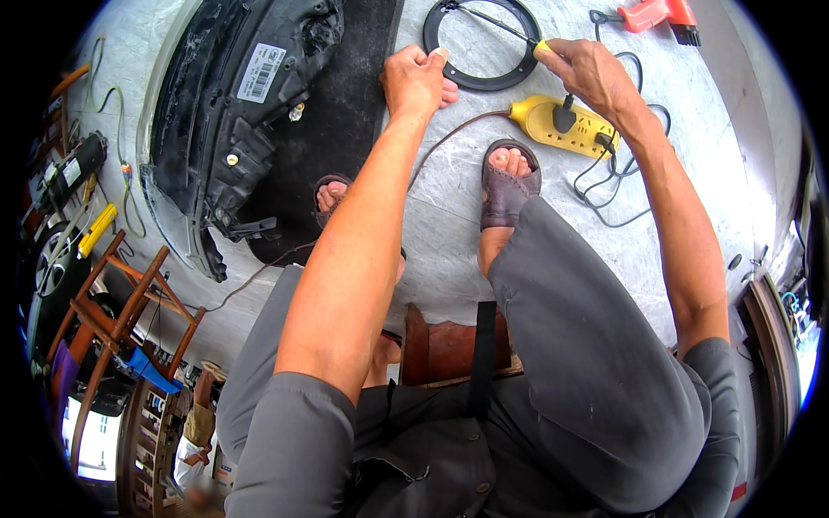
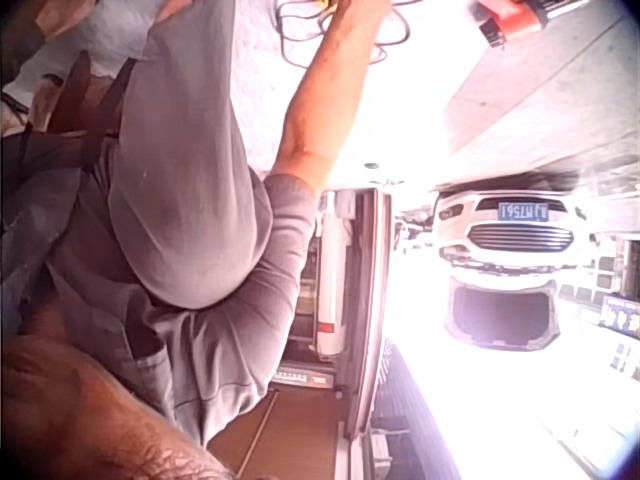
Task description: The person uses a soldering iron to apply heat and sealant to a car headlight assembly and a rubber gasket. They work on the edges of the assembly and the gasket, likely to ensure a watertight seal.
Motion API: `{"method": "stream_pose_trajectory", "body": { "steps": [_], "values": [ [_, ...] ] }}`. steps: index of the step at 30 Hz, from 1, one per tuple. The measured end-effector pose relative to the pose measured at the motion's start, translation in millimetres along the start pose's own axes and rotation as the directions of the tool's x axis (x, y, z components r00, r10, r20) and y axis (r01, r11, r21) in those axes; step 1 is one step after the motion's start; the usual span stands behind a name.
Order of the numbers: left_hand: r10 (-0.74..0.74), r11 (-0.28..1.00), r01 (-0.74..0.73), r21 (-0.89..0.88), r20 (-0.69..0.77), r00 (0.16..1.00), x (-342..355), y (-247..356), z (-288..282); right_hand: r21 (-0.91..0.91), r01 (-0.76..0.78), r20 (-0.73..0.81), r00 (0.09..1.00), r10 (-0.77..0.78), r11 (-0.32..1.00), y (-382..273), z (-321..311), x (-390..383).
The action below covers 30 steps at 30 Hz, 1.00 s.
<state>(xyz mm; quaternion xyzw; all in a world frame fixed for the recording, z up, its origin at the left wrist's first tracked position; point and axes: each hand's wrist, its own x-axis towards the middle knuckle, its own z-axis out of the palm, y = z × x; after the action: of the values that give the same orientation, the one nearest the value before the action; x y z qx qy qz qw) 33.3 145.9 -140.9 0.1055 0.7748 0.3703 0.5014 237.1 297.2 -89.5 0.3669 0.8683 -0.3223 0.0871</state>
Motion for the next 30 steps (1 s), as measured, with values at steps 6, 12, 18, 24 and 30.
{"method": "stream_pose_trajectory", "body": {
  "steps": [6,12,18,24,30],
  "values": [
    [0.008,1.0,-0.008,-0.011,0.005,1.0,1,-1,0,0.029,-0.024,-0.007,1.0,0.024,0.999,-2,2,-6],
    [0.013,1.0,-0.013,-0.009,0.002,1.0,1,-2,0,-0.032,-0.037,0.033,0.999,0.039,0.999,-6,-6,-13],
    [-0.006,1.0,0.006,-0.006,0.003,1.0,0,0,0,-0.101,0.069,-0.106,0.991,-0.079,0.992,-2,-13,-9],
    [-0.01,1.0,0.01,-0.003,0.002,1.0,0,-1,-1,-0.276,0.091,0.016,0.996,-0.09,0.957,-11,-28,13],
    [-0.002,1.0,0.002,0.0,0.013,1.0,0,0,-1,-0.281,0.103,0.004,0.994,-0.106,0.954,-2,-31,24]
  ]
}}
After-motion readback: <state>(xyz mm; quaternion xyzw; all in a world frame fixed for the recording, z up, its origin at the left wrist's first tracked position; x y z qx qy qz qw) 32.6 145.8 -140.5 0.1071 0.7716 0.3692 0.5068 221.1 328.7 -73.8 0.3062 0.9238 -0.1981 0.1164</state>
